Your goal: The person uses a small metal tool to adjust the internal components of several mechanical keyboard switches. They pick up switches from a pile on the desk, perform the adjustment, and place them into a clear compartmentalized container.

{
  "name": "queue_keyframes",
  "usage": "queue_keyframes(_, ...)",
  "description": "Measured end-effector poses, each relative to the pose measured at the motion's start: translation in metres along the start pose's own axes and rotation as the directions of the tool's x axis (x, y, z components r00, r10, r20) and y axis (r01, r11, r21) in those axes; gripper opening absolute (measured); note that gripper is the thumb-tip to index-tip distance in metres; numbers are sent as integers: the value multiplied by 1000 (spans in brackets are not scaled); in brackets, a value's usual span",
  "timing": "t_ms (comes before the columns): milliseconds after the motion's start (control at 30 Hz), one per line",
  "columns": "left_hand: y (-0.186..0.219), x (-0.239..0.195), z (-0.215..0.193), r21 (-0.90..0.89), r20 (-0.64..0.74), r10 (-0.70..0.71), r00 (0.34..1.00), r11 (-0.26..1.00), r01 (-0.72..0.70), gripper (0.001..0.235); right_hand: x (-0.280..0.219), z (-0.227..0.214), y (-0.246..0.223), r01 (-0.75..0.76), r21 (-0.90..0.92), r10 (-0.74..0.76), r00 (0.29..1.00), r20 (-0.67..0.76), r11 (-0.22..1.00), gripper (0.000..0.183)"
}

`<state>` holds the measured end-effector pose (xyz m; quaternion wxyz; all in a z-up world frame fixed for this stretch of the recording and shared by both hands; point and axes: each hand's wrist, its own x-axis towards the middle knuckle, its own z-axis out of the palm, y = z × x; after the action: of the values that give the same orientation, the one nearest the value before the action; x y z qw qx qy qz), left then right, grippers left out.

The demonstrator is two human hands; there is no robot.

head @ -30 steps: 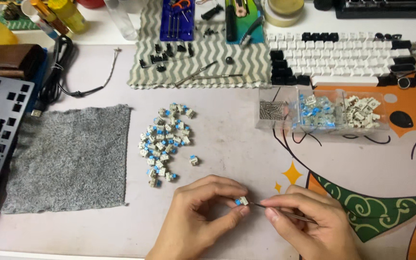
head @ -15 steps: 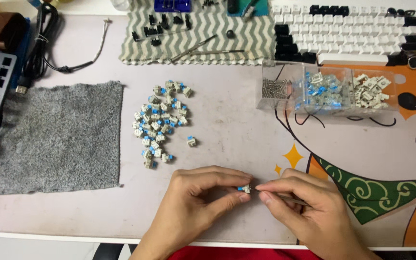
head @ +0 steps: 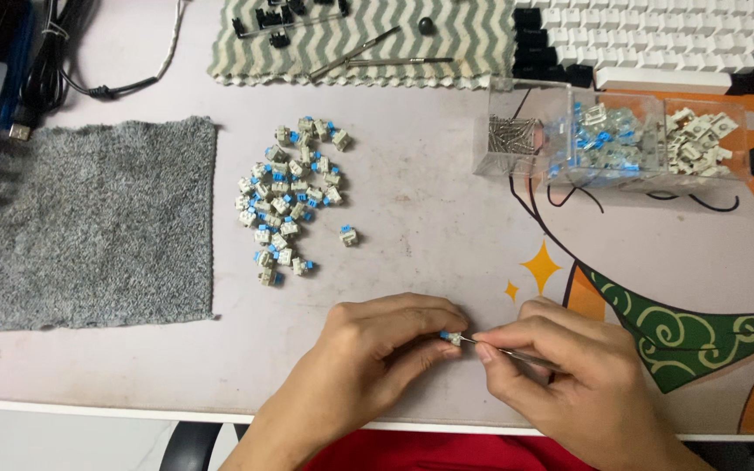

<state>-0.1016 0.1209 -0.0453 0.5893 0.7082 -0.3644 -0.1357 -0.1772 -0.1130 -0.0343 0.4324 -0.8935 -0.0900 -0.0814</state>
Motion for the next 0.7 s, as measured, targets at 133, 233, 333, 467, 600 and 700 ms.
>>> queue_keyframes(133, -2, -1, 2, 25, 24, 34, 999, 999, -35, 18, 0, -1, 2, 185, -179, -183, 983, 26, 966, 8)
queue_keyframes(233, 0, 0, 0, 7, 22, 6, 1000, 1000, -6, 17, 3, -1, -1, 122, -126, -124, 992, -13, 985, 7)
queue_keyframes(333, -1, 3, 1, 42, -42, 12, 999, 999, -10, 18, 6, -5, 3, 41, -45, -41, 999, -6, 998, 4)
queue_keyframes(467, 6, 6, -5, -22, -109, -55, 992, 998, 53, 15, -5, -3, 21, -163, 120, 174, 981, -85, 979, 10)
queue_keyframes(600, 9, 7, -6, -111, -138, -105, 985, 990, 90, 13, -5, -3, 19, -181, 108, 194, 974, -120, 978, 9)
queue_keyframes(700, 9, 7, -7, -100, -125, -98, 987, 991, 85, 16, -3, -3, 15, -137, 110, 149, 984, -102, 984, 10)
